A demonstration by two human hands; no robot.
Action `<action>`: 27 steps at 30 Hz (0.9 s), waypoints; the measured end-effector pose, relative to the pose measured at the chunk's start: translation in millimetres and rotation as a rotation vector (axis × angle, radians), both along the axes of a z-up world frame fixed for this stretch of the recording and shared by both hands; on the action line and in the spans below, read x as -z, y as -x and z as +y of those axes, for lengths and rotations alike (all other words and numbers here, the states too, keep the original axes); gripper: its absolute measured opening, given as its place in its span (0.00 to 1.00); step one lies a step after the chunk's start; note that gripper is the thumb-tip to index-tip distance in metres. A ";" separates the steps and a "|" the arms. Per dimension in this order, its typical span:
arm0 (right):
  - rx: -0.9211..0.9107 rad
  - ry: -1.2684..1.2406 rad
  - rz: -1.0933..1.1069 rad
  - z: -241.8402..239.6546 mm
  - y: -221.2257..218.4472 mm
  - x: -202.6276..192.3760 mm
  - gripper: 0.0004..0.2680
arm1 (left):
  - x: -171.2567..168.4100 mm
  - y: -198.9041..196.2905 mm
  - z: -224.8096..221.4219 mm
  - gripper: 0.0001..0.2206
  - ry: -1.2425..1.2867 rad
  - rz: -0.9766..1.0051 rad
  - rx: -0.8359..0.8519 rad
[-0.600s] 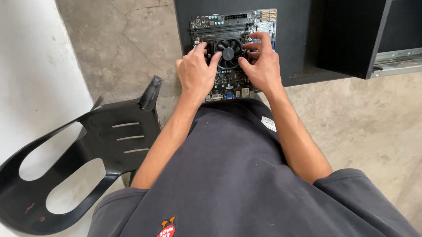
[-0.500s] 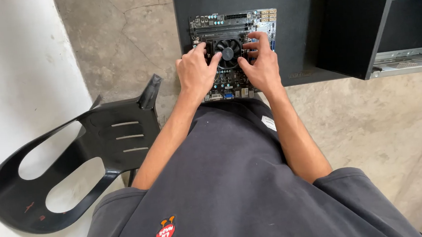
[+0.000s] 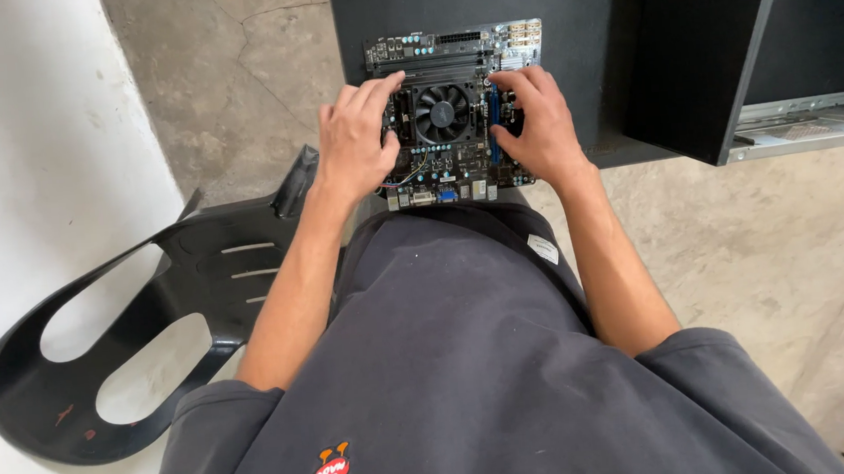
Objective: Installing a CPU fan onto a motherboard and then mounting the motherboard inside a computer case using a screwdriver.
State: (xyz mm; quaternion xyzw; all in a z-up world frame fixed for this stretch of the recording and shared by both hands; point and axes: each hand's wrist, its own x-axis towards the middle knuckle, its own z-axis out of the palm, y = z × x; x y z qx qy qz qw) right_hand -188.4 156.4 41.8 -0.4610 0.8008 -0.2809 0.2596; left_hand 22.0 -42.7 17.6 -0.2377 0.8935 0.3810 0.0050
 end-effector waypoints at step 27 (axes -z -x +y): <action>0.501 0.076 0.477 -23.4 108.5 24.7 0.22 | 0.4 318.5 -36.5 0.15 0.273 0.296 -0.183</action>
